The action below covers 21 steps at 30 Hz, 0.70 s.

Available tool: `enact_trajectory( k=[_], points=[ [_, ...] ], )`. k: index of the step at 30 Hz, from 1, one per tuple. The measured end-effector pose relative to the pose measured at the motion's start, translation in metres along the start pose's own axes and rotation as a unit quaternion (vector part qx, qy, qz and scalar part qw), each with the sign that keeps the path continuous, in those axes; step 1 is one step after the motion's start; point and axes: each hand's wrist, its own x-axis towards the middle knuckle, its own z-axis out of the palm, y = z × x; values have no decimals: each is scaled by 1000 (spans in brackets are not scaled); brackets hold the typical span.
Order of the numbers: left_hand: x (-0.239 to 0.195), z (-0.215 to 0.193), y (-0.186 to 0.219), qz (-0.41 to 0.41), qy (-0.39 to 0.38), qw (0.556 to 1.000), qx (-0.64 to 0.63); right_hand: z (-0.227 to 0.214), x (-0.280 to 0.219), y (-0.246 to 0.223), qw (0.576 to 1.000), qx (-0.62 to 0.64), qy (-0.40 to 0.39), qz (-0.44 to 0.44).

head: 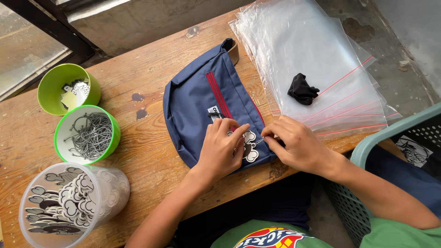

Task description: The person places a blue bag on a wooden table, opens it, and attaches a cartoon character badge to the zipper pull using a small metal ring. They then wipe a clear plastic bag with a black cloth and place the bag into a basket.

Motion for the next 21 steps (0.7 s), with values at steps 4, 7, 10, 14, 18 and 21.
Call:
enact_trajectory(
  k=[4, 7, 10, 14, 18, 21],
  points=[
    [9, 0, 14, -13, 7, 998, -60, 0, -1, -2, 999, 36, 29, -6],
    [18, 5, 28, -30, -35, 984, -172, -1, -4, 3, 995, 86, 50, 10],
    [17, 27, 27, 4, -56, 990, -128, -4, -2, 2, 993, 94, 66, 19],
    [16, 42, 17, 8, -27, 987, -155, -1, -4, 9, 993, 67, 93, 8],
    [11, 45, 13, -11, -9, 976, -217, 2, -7, 17, 994, 56, 94, 12],
    [10, 40, 14, -39, 1, 966, -254, 3, -8, 23, 995, 47, 93, 12]
  ],
)
